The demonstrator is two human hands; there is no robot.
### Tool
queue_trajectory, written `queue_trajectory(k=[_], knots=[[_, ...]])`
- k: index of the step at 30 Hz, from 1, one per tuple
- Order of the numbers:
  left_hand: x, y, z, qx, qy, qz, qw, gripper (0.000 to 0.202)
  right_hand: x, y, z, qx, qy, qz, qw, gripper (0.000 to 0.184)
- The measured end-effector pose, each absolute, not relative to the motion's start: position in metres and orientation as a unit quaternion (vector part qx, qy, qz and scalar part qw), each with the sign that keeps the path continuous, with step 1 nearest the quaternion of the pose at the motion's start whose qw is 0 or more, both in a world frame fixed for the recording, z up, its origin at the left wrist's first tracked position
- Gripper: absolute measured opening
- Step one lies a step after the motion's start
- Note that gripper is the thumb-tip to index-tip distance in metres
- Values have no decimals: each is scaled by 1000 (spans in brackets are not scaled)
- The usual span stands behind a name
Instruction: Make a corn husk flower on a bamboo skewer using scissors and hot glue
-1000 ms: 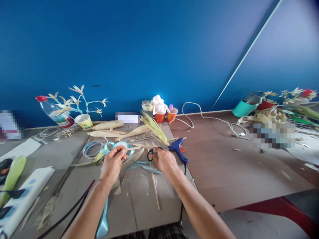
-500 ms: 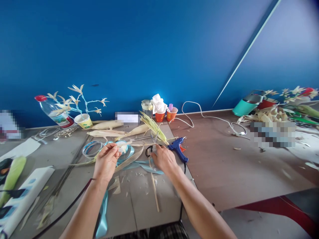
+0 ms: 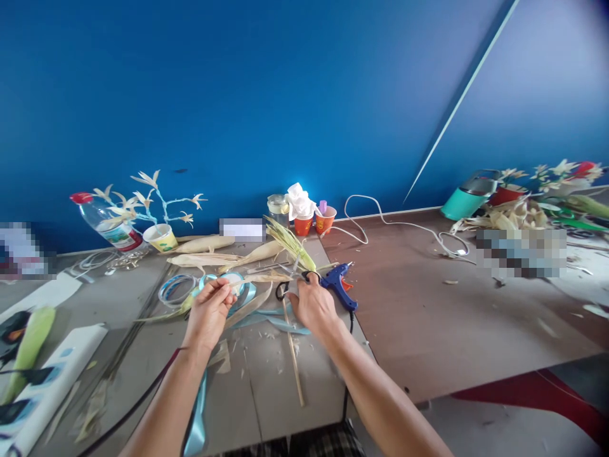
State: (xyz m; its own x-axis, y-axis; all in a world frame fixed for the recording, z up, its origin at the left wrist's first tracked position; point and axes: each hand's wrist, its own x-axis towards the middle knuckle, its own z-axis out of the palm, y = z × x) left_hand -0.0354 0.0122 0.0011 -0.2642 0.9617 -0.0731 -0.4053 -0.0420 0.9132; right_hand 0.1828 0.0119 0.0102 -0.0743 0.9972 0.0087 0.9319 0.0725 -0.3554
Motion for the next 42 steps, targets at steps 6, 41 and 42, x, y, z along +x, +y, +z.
queue_trajectory(k=[6,41,42], knots=[[-31,9,1,274,435,627,585,23,178,16,2,-561,-731,127,367,40],[-42,13,-7,625,734,200,173,29,164,14,-11,-433,-669,307,521,23],[-43,13,-6,619,721,241,196,28,164,15,-12,-428,-654,325,533,21]])
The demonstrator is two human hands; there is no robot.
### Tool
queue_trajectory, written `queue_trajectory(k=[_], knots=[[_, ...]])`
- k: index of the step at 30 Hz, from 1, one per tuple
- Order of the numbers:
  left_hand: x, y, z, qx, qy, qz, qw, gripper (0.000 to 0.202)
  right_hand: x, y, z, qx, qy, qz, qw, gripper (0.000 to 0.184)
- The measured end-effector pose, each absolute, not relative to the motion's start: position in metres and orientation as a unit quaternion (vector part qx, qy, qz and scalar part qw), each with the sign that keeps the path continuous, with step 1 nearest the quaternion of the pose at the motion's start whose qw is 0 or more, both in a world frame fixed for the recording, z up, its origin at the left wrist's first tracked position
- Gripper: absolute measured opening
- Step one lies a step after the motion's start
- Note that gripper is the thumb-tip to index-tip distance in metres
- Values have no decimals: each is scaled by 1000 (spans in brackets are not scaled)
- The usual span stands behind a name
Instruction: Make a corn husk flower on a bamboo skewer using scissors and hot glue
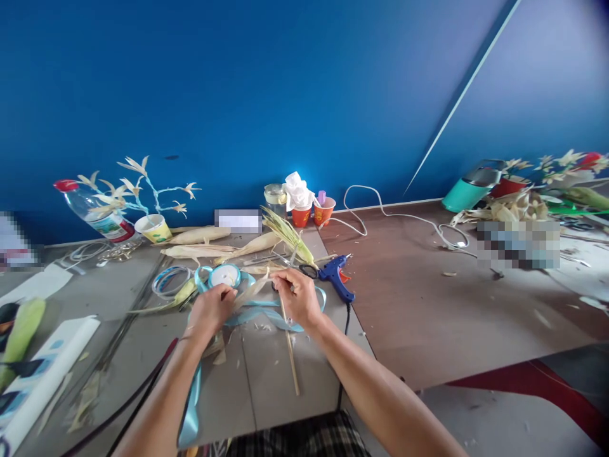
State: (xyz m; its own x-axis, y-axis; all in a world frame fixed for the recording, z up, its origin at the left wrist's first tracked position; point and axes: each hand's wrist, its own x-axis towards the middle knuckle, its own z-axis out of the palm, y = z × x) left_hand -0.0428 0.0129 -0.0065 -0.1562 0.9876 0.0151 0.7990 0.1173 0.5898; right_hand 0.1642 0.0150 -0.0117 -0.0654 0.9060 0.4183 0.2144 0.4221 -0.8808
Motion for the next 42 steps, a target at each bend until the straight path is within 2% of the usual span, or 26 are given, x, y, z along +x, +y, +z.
queue_trajectory(k=[3,5,9,12,15,21,23,25,28,31,35,38,42], knots=[[-44,11,-1,574,648,389,316,22,163,18,-13,-409,-576,427,564,19],[-43,9,3,501,594,474,414,27,163,20,-11,-381,-509,512,578,19],[-36,6,6,401,542,515,529,30,165,21,-2,-306,-403,601,618,19],[-29,5,3,422,549,480,539,27,172,18,9,-264,-368,635,626,20],[-24,5,0,475,544,443,530,28,180,16,17,-248,-402,653,592,22],[-24,5,-1,502,534,412,541,30,173,21,-4,-364,-538,642,408,20],[-26,6,-2,483,522,437,551,29,171,23,-10,-382,-542,645,380,17],[-29,7,-3,455,508,468,562,27,173,25,-10,-358,-496,673,416,17],[-32,9,-3,411,498,498,578,26,185,34,-2,-278,-351,708,546,18],[-32,9,-2,389,488,510,593,25,203,48,3,-252,-229,619,708,17],[-30,8,1,390,474,507,605,25,221,63,-1,-305,-186,468,809,16],[-29,7,3,399,464,507,607,23,224,63,-5,-373,-253,349,821,16],[-28,6,3,408,461,505,605,21,219,57,-6,-457,-458,218,731,12]])
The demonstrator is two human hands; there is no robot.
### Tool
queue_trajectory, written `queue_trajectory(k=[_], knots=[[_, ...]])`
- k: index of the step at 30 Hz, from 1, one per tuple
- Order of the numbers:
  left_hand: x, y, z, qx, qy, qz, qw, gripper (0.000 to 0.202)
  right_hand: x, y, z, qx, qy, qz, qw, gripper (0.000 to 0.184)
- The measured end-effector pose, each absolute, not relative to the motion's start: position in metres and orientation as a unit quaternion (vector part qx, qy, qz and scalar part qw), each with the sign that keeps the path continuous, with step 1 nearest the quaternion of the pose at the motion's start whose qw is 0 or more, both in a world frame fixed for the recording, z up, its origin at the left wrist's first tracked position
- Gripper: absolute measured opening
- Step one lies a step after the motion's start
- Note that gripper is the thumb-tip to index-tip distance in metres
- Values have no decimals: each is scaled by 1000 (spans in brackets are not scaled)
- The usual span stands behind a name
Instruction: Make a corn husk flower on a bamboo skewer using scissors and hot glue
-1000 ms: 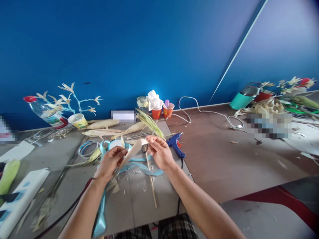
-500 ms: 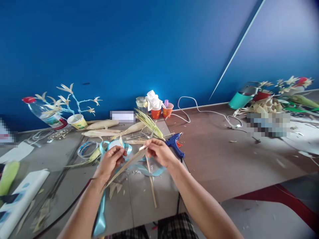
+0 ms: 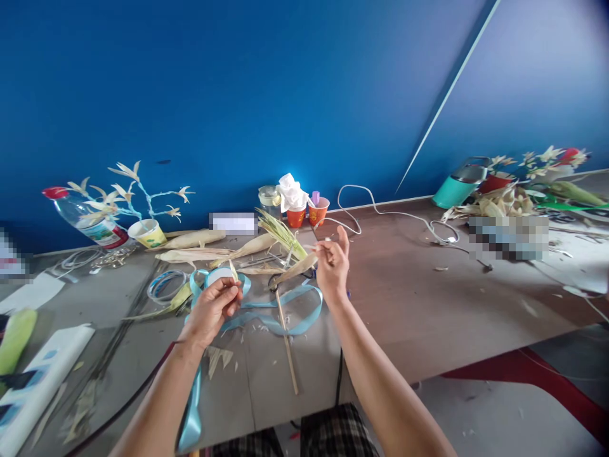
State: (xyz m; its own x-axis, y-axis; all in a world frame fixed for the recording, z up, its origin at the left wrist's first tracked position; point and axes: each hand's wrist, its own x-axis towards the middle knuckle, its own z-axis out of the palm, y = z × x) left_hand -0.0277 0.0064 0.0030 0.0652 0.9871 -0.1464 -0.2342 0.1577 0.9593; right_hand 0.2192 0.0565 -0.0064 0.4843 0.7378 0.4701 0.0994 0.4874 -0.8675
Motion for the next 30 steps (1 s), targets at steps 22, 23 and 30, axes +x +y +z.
queue_trajectory(k=[22,23,30], knots=[[-13,-4,2,485,473,386,627,35,169,28,-8,-341,-451,670,482,19],[-13,-4,2,477,467,386,636,38,169,28,-7,-335,-443,680,480,19],[-12,-3,-2,441,450,395,669,36,169,26,-5,-331,-423,704,465,21]])
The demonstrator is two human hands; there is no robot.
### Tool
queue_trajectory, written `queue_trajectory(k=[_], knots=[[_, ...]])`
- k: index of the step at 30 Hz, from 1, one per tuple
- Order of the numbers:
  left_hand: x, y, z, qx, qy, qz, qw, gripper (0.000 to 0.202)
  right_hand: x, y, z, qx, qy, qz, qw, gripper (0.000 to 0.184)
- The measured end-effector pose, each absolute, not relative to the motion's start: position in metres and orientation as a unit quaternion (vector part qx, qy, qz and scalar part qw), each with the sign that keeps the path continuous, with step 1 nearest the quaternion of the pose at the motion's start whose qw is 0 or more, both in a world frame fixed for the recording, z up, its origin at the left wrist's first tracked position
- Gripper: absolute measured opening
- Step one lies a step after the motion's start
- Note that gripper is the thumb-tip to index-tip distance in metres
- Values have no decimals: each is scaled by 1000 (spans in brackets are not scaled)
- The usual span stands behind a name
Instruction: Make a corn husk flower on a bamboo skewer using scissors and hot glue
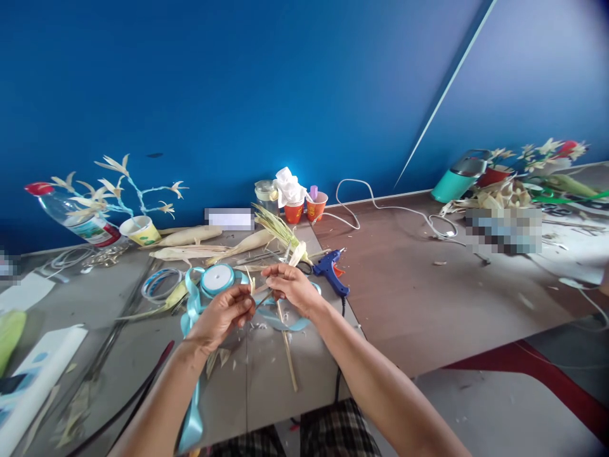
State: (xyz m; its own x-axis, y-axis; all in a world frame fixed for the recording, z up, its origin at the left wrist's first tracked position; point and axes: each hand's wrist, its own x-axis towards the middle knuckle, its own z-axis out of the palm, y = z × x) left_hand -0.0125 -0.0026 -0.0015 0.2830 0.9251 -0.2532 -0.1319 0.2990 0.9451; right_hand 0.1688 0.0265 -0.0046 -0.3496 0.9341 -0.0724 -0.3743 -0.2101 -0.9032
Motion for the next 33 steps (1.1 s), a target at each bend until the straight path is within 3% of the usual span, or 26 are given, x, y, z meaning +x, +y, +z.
queue_trajectory(k=[33], knots=[[-13,-4,-4,441,457,335,696,36,167,25,-5,-343,-409,707,464,30]])
